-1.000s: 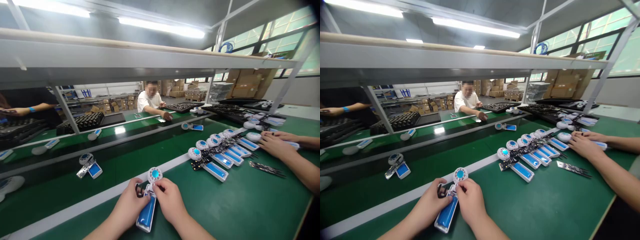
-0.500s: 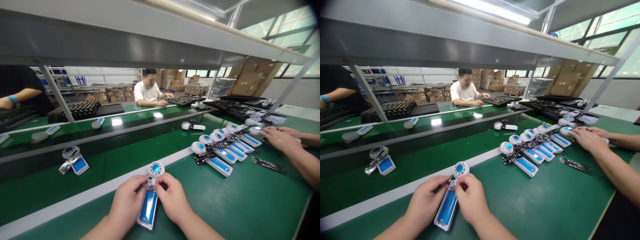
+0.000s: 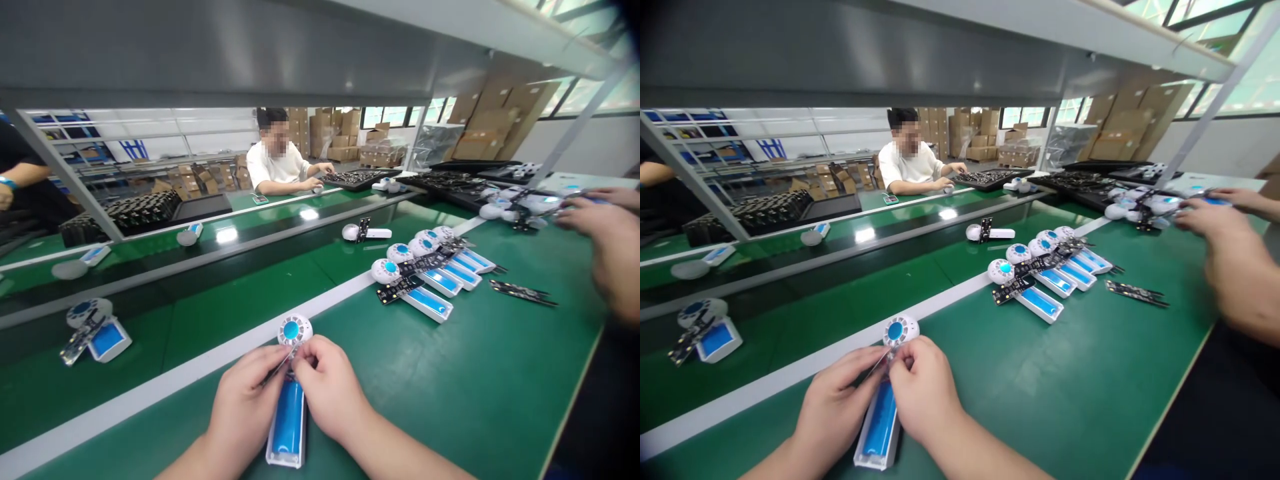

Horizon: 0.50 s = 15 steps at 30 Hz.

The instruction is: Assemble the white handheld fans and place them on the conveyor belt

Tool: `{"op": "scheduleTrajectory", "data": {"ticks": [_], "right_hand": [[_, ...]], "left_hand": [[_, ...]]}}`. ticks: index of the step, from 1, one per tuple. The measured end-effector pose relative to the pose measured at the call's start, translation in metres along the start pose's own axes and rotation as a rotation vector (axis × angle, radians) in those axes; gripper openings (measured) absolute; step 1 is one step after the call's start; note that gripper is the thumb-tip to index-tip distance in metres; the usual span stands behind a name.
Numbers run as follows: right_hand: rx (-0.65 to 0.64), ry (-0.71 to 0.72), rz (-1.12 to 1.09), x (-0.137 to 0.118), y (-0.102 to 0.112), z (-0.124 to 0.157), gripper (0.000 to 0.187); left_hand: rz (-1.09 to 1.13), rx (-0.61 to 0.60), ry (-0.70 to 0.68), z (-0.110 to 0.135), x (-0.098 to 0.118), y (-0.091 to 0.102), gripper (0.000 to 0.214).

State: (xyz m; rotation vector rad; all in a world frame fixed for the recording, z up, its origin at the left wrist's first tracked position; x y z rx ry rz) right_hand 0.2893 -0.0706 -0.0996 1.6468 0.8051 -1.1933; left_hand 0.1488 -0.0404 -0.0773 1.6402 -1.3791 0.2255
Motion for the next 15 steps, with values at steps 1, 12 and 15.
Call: {"op": "scheduleTrajectory", "data": {"ticks": [1,12,15], "right_hand": [[-0.003,-0.003,0.003,0.001,0.000,0.000,0.019],[0.035,0.004,0.050,0.000,0.002,0.006,0.017],[0.078,0.076,0.121,-0.007,0.004,0.009,0.016]], "left_hand": [[0.000,0.003,-0.008,0.000,0.001,0.000,0.025],[-0.035,-0.001,-0.112,0.000,0.017,0.004,0.031],[-0.037,-0.007,-0.070,0.000,0.014,0.003,0.029]]}}
Point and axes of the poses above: each hand's wrist, its own z-axis away from the middle knuckle, its own y-axis out of the back of the hand, x = y × z, the point moved 8 cm from there along -z, towards the middle knuckle, and after that the axes turned 1 degree about x, right-handed, at the moved point
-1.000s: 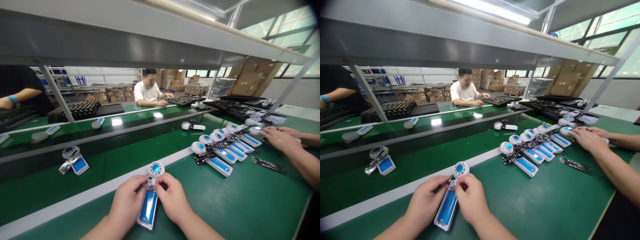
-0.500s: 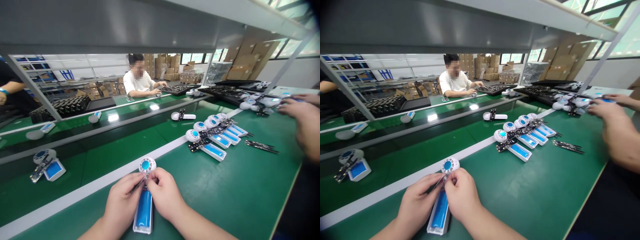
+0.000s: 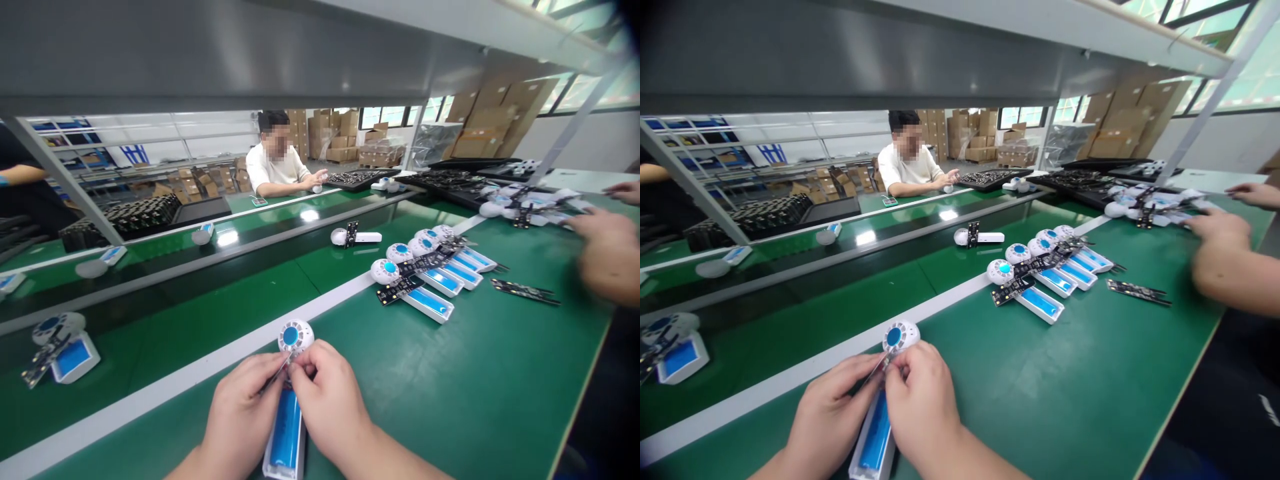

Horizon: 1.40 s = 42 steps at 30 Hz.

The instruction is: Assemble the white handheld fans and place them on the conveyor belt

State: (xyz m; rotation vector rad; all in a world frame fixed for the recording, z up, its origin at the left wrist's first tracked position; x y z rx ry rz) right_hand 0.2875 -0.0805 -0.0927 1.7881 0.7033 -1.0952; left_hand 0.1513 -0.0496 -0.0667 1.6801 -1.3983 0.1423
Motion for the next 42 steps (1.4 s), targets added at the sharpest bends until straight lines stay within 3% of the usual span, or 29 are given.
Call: {"op": "scheduleTrajectory", "data": {"ticks": [10,12,15,17,18,20,22,23,25,27,30,33,36,39,42], "right_hand": [[-0.041,0.001,-0.049,0.004,-0.004,0.002,0.018],[-0.039,0.022,-0.037,0.001,-0.004,0.000,0.016],[-0.015,0.054,-0.032,-0.003,-0.002,-0.005,0.014],[0.024,0.047,-0.027,-0.003,0.002,-0.009,0.017],[0.046,0.038,-0.026,-0.003,0.003,-0.011,0.020],[0.077,0.034,-0.024,-0.003,0.005,-0.013,0.022],[0.086,0.043,-0.018,-0.005,0.005,-0.014,0.023],[0.089,0.050,-0.011,-0.006,0.004,-0.014,0.024],[0.101,0.058,0.009,-0.005,0.002,-0.014,0.024],[0.102,0.078,0.025,-0.001,-0.002,-0.015,0.025],[0.106,0.125,0.048,0.008,-0.007,-0.017,0.030],[0.132,0.150,0.069,0.016,-0.010,-0.019,0.034],[0.178,0.139,0.074,0.018,-0.008,-0.018,0.035],[0.240,0.091,0.077,0.017,-0.004,-0.017,0.035],[0.232,0.061,0.080,0.017,-0.006,-0.019,0.034]], "left_hand": [[0.010,-0.050,-0.012,-0.001,0.006,-0.002,0.028],[0.038,-0.045,0.092,-0.003,-0.003,-0.002,0.022],[-0.033,-0.012,0.391,-0.015,-0.040,0.015,0.016],[-0.223,0.042,0.551,-0.033,-0.071,0.042,0.019],[-0.349,0.071,0.568,-0.049,-0.081,0.058,0.024],[-0.549,0.071,0.500,-0.088,-0.093,0.078,0.034],[-0.641,0.060,0.398,-0.129,-0.094,0.081,0.050],[-0.662,0.054,0.340,-0.148,-0.091,0.073,0.054],[-0.702,0.012,0.183,-0.178,-0.075,0.039,0.051],[-0.722,-0.092,-0.030,-0.199,-0.055,-0.015,0.042],[-0.725,-0.357,-0.374,-0.212,-0.030,-0.108,0.034],[-0.761,-0.528,-0.562,-0.226,-0.027,-0.164,0.038],[-0.851,-0.586,-0.570,-0.248,-0.045,-0.180,0.040],[-0.948,-0.601,-0.495,-0.261,-0.071,-0.176,0.037],[-1.006,-0.591,-0.419,-0.259,-0.090,-0.168,0.035]]}}
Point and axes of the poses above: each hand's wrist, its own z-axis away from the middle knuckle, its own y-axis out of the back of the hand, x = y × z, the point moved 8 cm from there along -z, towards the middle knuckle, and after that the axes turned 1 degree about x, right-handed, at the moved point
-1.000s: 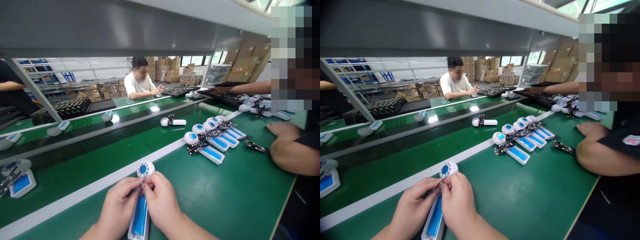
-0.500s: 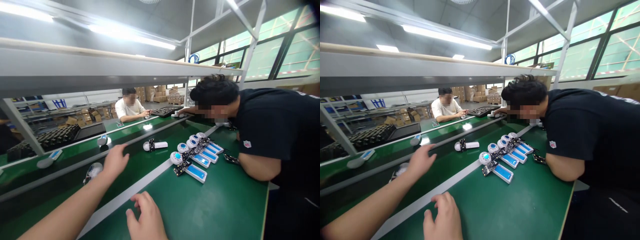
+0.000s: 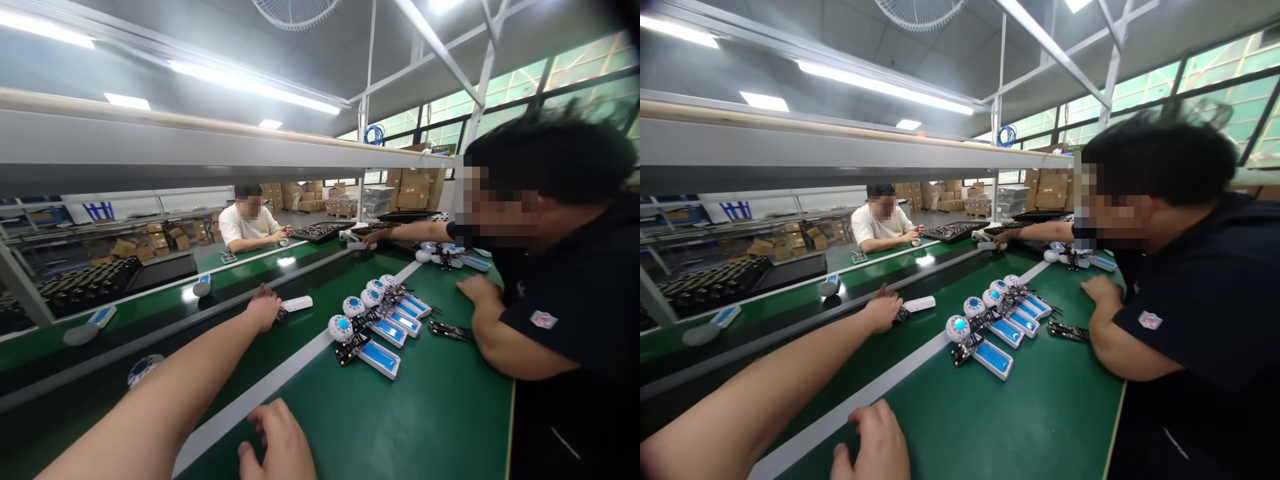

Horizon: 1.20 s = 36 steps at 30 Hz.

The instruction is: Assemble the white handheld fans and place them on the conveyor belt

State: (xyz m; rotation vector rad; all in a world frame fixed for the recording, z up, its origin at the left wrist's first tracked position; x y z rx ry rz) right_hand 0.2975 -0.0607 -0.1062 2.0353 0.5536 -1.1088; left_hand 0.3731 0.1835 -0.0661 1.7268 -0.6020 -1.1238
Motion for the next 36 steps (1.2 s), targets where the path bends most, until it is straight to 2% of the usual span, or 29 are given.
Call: {"op": "scheduleTrajectory", "data": {"ticks": [5,9,12,15,19,22,24,28,30,32,33,36], "right_hand": [[-0.074,0.040,-0.015,0.005,-0.009,-0.003,0.033],[-0.041,0.061,-0.015,0.006,-0.010,-0.006,0.035],[-0.013,0.036,0.006,0.005,-0.005,-0.009,0.033],[-0.043,0.011,-0.014,0.003,0.003,-0.014,0.028],[0.010,0.021,-0.111,0.000,0.027,-0.020,0.022],[0.105,0.051,-0.153,-0.004,0.047,-0.021,0.020],[0.096,0.056,-0.162,-0.007,0.052,-0.021,0.020],[-0.145,0.103,-0.167,-0.022,0.038,-0.011,0.018],[-0.268,0.189,-0.191,-0.033,0.027,0.004,0.037],[-0.316,0.311,-0.214,-0.044,0.020,0.021,0.068],[-0.317,0.367,-0.214,-0.047,0.019,0.029,0.077],[-0.319,0.427,-0.194,-0.049,0.017,0.041,0.074]], "left_hand": [[0.059,-0.006,0.107,0.020,-0.007,-0.013,0.036],[0.205,-0.010,0.189,0.035,-0.019,-0.012,0.033],[0.360,-0.011,0.292,0.048,-0.036,-0.005,0.033],[0.559,-0.007,0.413,0.067,-0.054,0.006,0.032],[0.891,0.005,0.509,0.110,-0.062,0.026,0.030],[1.161,-0.003,0.532,0.158,-0.044,0.040,0.026],[1.303,-0.017,0.560,0.194,-0.023,0.047,0.025],[1.448,-0.036,0.716,0.260,0.020,0.048,0.026],[1.464,-0.031,0.810,0.284,0.036,0.047,0.029],[1.537,-0.019,0.906,0.301,0.048,0.048,0.032],[1.599,-0.014,0.955,0.308,0.053,0.049,0.033],[1.691,-0.020,1.011,0.321,0.060,0.063,0.033]]}}
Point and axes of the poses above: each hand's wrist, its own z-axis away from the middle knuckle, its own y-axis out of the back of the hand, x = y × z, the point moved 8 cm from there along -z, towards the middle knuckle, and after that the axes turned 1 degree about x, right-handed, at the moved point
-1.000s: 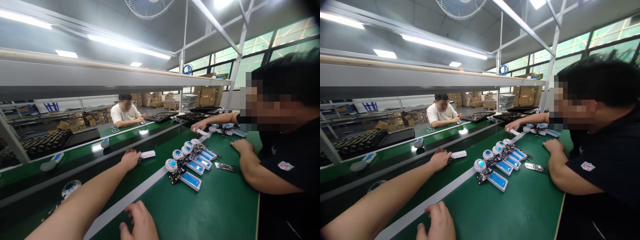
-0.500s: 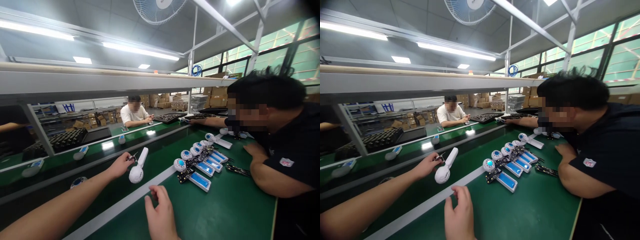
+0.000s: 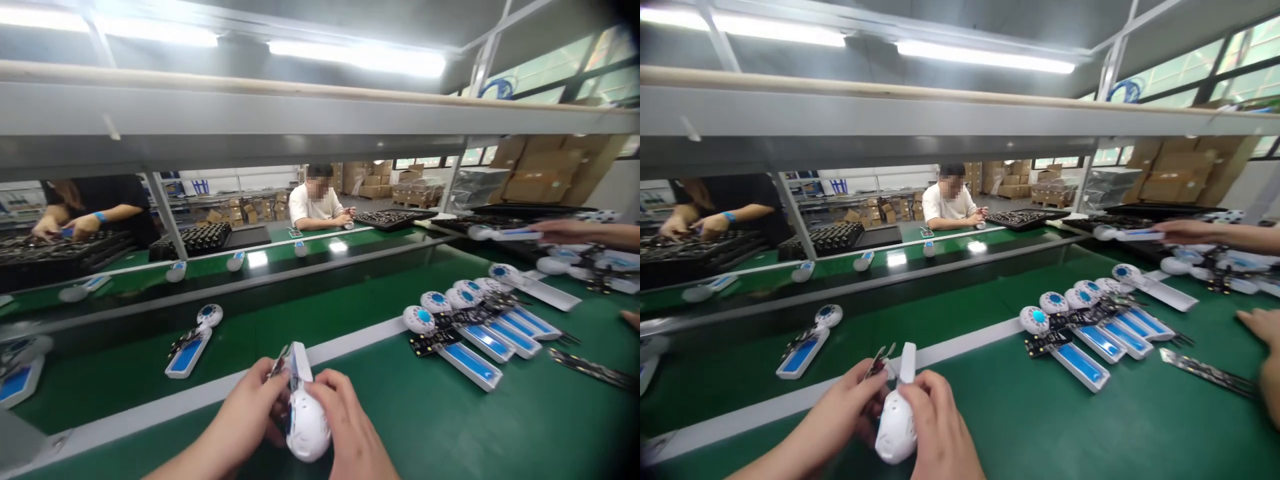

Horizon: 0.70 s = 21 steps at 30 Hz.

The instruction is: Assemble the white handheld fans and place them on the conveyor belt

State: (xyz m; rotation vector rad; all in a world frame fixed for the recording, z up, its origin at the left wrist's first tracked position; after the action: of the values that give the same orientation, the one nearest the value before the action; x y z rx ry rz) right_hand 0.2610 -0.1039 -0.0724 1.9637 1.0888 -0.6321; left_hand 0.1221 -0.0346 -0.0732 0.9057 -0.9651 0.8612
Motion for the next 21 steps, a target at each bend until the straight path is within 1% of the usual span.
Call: {"op": "scheduleTrajectory", "data": {"ticks": [1,2,4,5,6,7,8,9,10,12,13,14,16,18,21], "right_hand": [[0.003,-0.019,-0.022,0.001,0.002,0.000,0.071],[0.020,-0.060,-0.074,0.004,0.005,-0.001,0.067],[0.080,-0.201,-0.275,0.014,0.015,-0.006,0.060],[0.115,-0.290,-0.402,0.020,0.019,-0.008,0.056],[0.141,-0.383,-0.525,0.026,0.020,-0.010,0.049],[0.149,-0.470,-0.627,0.033,0.018,-0.011,0.042],[0.141,-0.548,-0.694,0.038,0.015,-0.012,0.036],[0.126,-0.616,-0.720,0.044,0.011,-0.013,0.035],[0.107,-0.671,-0.707,0.049,0.007,-0.013,0.036],[0.090,-0.729,-0.596,0.060,0.004,-0.013,0.037],[0.098,-0.737,-0.527,0.065,0.005,-0.013,0.036],[0.112,-0.737,-0.465,0.069,0.007,-0.013,0.035],[0.125,-0.745,-0.405,0.074,0.009,-0.011,0.028],[0.097,-0.783,-0.432,0.077,0.007,-0.008,0.024],[0.034,-0.847,-0.483,0.076,0.002,-0.002,0.023]], "left_hand": [[-0.080,0.011,-0.045,0.006,0.007,0.003,0.030],[-0.208,0.037,-0.116,0.013,0.017,0.007,0.025],[-0.489,0.111,-0.247,0.024,0.035,0.016,0.017],[-0.582,0.137,-0.278,0.027,0.039,0.018,0.015],[-0.624,0.142,-0.280,0.027,0.040,0.019,0.015],[-0.621,0.126,-0.265,0.025,0.036,0.018,0.017],[-0.588,0.096,-0.246,0.022,0.030,0.015,0.020],[-0.537,0.056,-0.222,0.018,0.022,0.010,0.023],[-0.476,0.017,-0.189,0.013,0.012,0.003,0.025],[-0.357,-0.039,-0.099,0.004,-0.010,-0.009,0.029],[-0.325,-0.039,-0.070,0.001,-0.019,-0.013,0.029],[-0.322,-0.015,-0.069,-0.002,-0.024,-0.015,0.028],[-0.387,0.074,-0.140,-0.006,-0.024,-0.012,0.021],[-0.461,0.141,-0.209,-0.007,-0.021,-0.006,0.015],[-0.513,0.158,-0.268,-0.006,-0.017,-0.001,0.017]]}}
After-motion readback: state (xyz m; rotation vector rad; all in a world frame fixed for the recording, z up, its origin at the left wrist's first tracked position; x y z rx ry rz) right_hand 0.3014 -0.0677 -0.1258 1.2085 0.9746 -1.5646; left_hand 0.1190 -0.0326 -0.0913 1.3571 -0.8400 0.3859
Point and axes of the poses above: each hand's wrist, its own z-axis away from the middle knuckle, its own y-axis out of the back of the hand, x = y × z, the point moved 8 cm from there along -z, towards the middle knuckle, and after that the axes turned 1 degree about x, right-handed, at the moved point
